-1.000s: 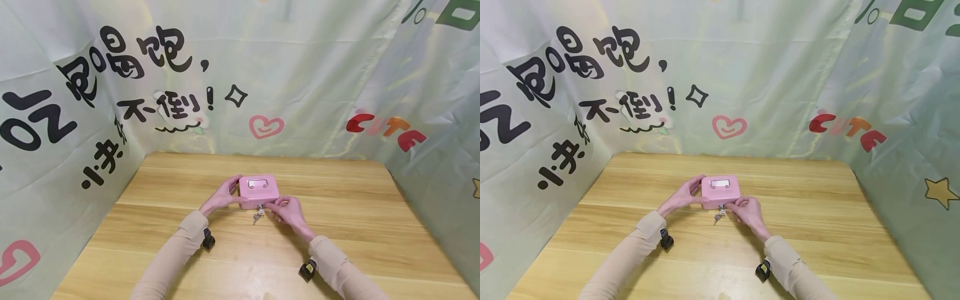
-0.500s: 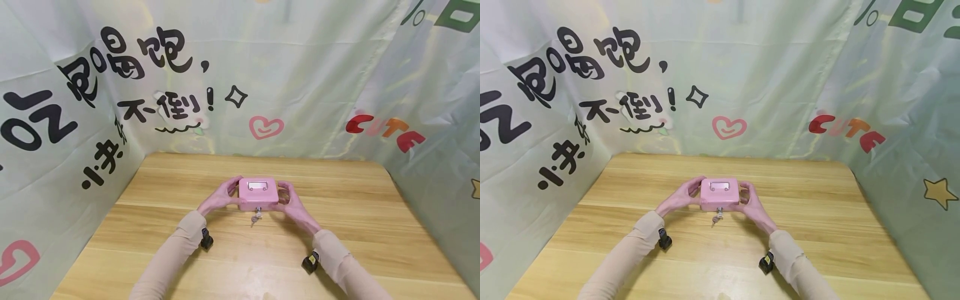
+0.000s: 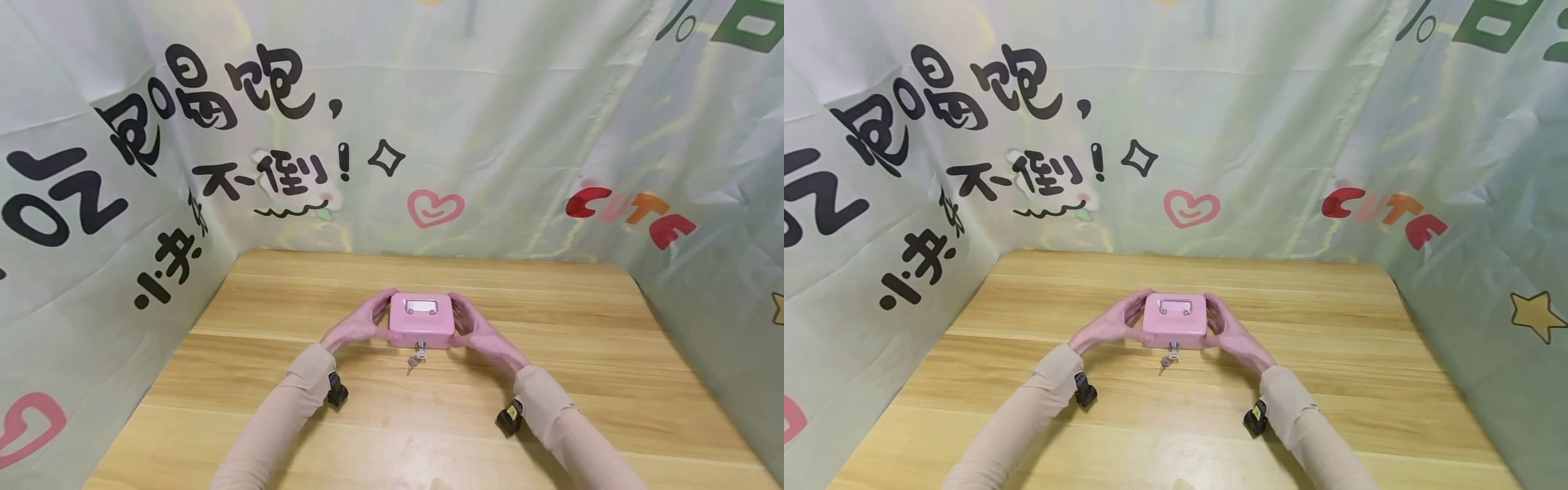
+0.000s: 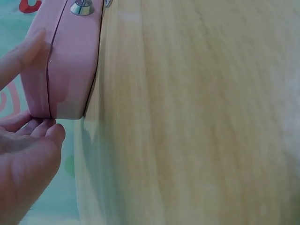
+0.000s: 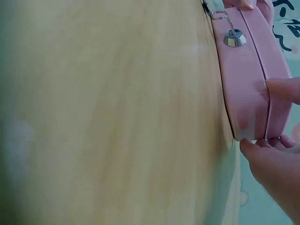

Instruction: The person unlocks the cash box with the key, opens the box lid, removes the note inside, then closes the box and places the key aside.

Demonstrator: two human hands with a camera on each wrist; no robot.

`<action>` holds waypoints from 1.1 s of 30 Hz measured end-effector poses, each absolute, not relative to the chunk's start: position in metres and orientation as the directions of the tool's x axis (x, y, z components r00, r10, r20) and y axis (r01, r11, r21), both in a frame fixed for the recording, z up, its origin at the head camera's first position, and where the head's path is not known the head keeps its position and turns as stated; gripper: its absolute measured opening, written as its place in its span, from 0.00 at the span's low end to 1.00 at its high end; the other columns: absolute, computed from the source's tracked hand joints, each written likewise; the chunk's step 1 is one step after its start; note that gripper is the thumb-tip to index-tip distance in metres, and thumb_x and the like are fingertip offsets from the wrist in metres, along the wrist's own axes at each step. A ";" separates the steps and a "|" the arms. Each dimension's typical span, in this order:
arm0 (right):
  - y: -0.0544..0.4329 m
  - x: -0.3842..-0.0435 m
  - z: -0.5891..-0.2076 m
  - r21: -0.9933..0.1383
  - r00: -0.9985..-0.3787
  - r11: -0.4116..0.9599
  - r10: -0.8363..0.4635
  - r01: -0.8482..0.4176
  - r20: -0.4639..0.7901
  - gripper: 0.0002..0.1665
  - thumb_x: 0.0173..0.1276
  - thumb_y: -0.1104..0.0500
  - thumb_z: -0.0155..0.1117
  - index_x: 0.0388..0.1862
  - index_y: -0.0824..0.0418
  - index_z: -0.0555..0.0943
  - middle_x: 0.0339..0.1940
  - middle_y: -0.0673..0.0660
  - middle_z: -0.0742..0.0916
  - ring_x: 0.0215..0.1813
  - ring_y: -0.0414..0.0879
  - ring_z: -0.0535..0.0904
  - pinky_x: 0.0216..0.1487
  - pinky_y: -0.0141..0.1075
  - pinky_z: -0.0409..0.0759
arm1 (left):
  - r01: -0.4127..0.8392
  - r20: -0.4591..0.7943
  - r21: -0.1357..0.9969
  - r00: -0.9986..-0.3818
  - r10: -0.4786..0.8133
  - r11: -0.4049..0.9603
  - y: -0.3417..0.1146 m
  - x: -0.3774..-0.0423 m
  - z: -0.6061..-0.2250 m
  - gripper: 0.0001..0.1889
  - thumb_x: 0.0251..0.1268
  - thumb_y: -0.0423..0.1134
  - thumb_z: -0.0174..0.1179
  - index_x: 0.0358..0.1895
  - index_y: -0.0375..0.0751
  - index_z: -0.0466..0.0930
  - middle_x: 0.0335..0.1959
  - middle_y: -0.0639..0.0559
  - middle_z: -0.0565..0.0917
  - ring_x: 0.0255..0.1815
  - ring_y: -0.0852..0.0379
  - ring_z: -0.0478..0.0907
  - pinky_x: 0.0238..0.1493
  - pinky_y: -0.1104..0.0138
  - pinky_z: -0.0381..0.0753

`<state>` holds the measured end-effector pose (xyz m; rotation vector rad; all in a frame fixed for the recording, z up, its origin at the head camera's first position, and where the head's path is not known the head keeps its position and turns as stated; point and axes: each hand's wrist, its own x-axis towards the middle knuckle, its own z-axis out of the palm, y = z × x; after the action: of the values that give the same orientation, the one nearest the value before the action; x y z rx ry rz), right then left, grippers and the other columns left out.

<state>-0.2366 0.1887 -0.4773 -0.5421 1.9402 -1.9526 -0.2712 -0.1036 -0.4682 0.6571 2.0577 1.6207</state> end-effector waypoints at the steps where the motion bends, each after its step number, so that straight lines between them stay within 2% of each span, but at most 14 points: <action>1: 0.189 -0.237 -0.477 -1.000 -0.870 -0.016 -0.492 -0.025 0.029 0.63 0.49 0.82 0.57 0.81 0.68 0.39 0.84 0.70 0.43 0.84 0.66 0.36 0.85 0.58 0.34 | 0.095 -0.049 0.975 -0.790 0.611 0.202 -0.104 -0.271 -0.468 0.59 0.50 0.25 0.73 0.81 0.34 0.41 0.84 0.38 0.44 0.85 0.42 0.41 0.86 0.53 0.44; 13: 0.195 -0.242 -0.479 -0.999 -0.852 -0.028 -0.524 0.017 0.000 0.64 0.52 0.81 0.59 0.82 0.68 0.36 0.84 0.67 0.40 0.84 0.64 0.33 0.84 0.56 0.33 | 0.085 -0.039 0.981 -0.797 0.603 0.176 -0.103 -0.268 -0.471 0.59 0.49 0.25 0.74 0.82 0.37 0.42 0.84 0.40 0.44 0.85 0.43 0.42 0.86 0.54 0.45; 23: 0.200 -0.243 -0.477 -0.996 -0.852 -0.056 -0.523 0.068 -0.029 0.59 0.61 0.76 0.61 0.82 0.67 0.37 0.85 0.65 0.42 0.85 0.61 0.34 0.84 0.51 0.36 | 0.053 -0.030 0.990 -0.819 0.573 0.128 -0.104 -0.271 -0.477 0.54 0.54 0.26 0.70 0.81 0.33 0.44 0.83 0.38 0.48 0.84 0.42 0.46 0.85 0.55 0.49; 25: 0.201 -0.242 -0.476 -0.996 -0.868 -0.051 -0.495 0.072 -0.037 0.55 0.66 0.73 0.61 0.82 0.68 0.39 0.85 0.66 0.44 0.85 0.61 0.37 0.84 0.47 0.42 | 0.061 -0.022 0.989 -0.837 0.546 0.134 -0.104 -0.272 -0.479 0.50 0.58 0.29 0.69 0.80 0.31 0.46 0.82 0.36 0.51 0.83 0.41 0.50 0.85 0.54 0.52; 29: 0.197 -0.241 -0.473 -0.998 -0.927 0.004 -0.370 0.062 -0.059 0.45 0.73 0.63 0.61 0.81 0.67 0.50 0.84 0.67 0.55 0.85 0.60 0.49 0.81 0.39 0.58 | 0.081 0.010 0.987 -0.889 0.458 0.137 -0.100 -0.273 -0.482 0.41 0.68 0.38 0.64 0.78 0.29 0.52 0.79 0.32 0.58 0.81 0.39 0.57 0.82 0.54 0.59; 31: 0.194 -0.240 -0.471 -0.998 -0.952 0.038 -0.299 0.054 -0.063 0.42 0.74 0.58 0.61 0.80 0.67 0.55 0.82 0.67 0.61 0.83 0.59 0.54 0.81 0.40 0.61 | 0.091 0.030 0.988 -0.903 0.429 0.122 -0.097 -0.274 -0.483 0.40 0.70 0.44 0.63 0.77 0.28 0.54 0.78 0.31 0.60 0.80 0.38 0.59 0.81 0.54 0.62; 33: 0.191 -0.241 -0.469 -0.996 -0.971 0.068 -0.230 0.056 -0.071 0.40 0.74 0.54 0.62 0.78 0.66 0.59 0.80 0.66 0.66 0.81 0.57 0.60 0.81 0.42 0.63 | 0.086 0.034 0.991 -0.903 0.428 0.102 -0.095 -0.273 -0.482 0.43 0.68 0.46 0.65 0.78 0.29 0.53 0.79 0.32 0.59 0.80 0.38 0.58 0.82 0.54 0.61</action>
<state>-0.2405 0.1909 -0.4695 -0.1765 2.1315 -2.0039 -0.2733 -0.0954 -0.4817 0.5108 2.1198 1.8759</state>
